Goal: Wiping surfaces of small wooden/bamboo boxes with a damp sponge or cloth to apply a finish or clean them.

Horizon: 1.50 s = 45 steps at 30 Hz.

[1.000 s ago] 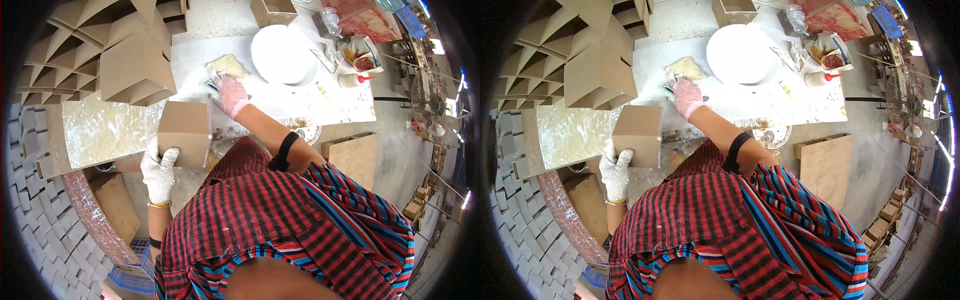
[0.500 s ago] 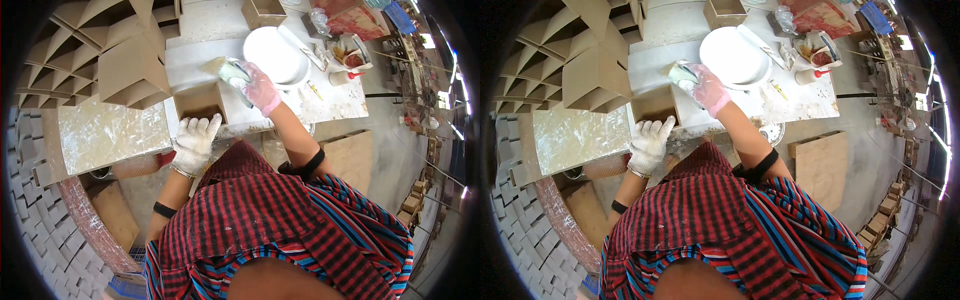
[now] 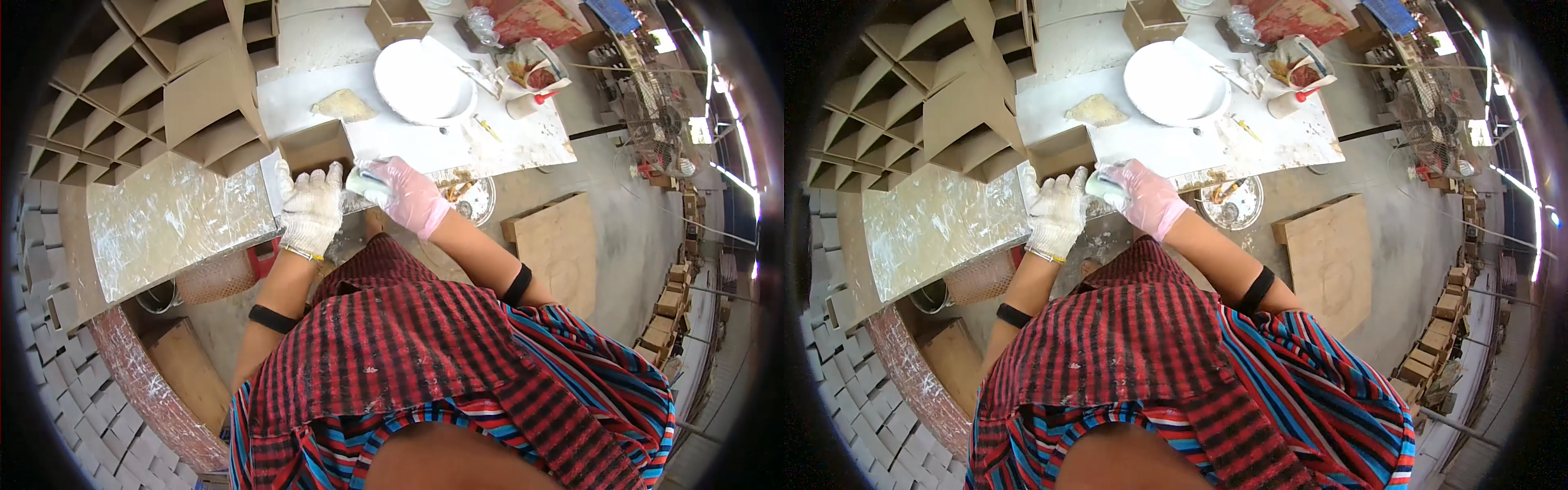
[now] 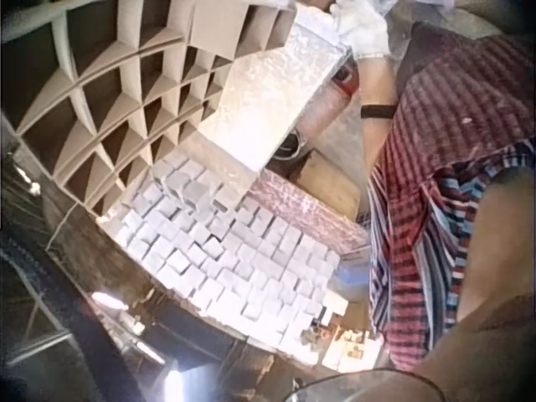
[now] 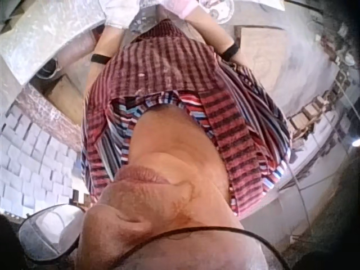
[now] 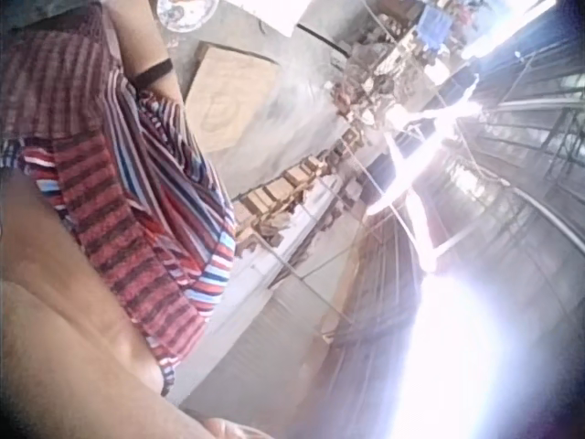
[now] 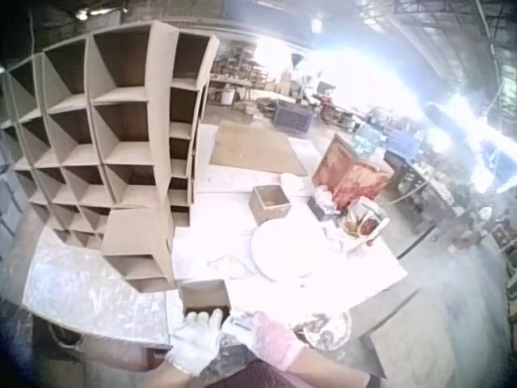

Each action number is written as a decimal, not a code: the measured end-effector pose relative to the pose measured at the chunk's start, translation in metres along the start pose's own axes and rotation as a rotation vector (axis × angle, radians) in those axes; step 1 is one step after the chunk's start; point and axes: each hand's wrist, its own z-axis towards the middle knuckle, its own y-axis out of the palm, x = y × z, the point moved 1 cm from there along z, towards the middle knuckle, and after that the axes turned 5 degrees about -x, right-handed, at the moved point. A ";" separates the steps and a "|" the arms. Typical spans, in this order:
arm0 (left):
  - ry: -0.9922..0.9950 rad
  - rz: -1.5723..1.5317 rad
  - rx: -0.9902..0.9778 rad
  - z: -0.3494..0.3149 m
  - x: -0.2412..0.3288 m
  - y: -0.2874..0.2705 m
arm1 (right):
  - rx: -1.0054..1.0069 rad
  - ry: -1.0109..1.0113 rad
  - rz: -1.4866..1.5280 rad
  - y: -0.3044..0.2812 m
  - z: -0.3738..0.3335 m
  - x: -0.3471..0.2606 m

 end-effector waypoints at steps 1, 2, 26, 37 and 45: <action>0.026 -0.026 0.048 -0.001 -0.003 0.001 | 0.070 -0.057 0.341 0.006 0.004 0.013; 0.043 -0.052 0.086 -0.004 -0.004 -0.002 | 0.128 -0.114 0.690 0.003 0.010 0.012; -0.423 -1.394 0.250 -0.031 -0.036 0.046 | -0.397 -0.576 -0.240 -0.002 0.086 -0.045; -0.720 -0.805 0.172 -0.042 -0.008 0.025 | -0.609 -0.617 -0.288 -0.054 0.067 0.020; -0.202 -0.372 0.286 -0.025 0.043 0.015 | -0.504 -0.813 -0.201 -0.016 0.125 -0.033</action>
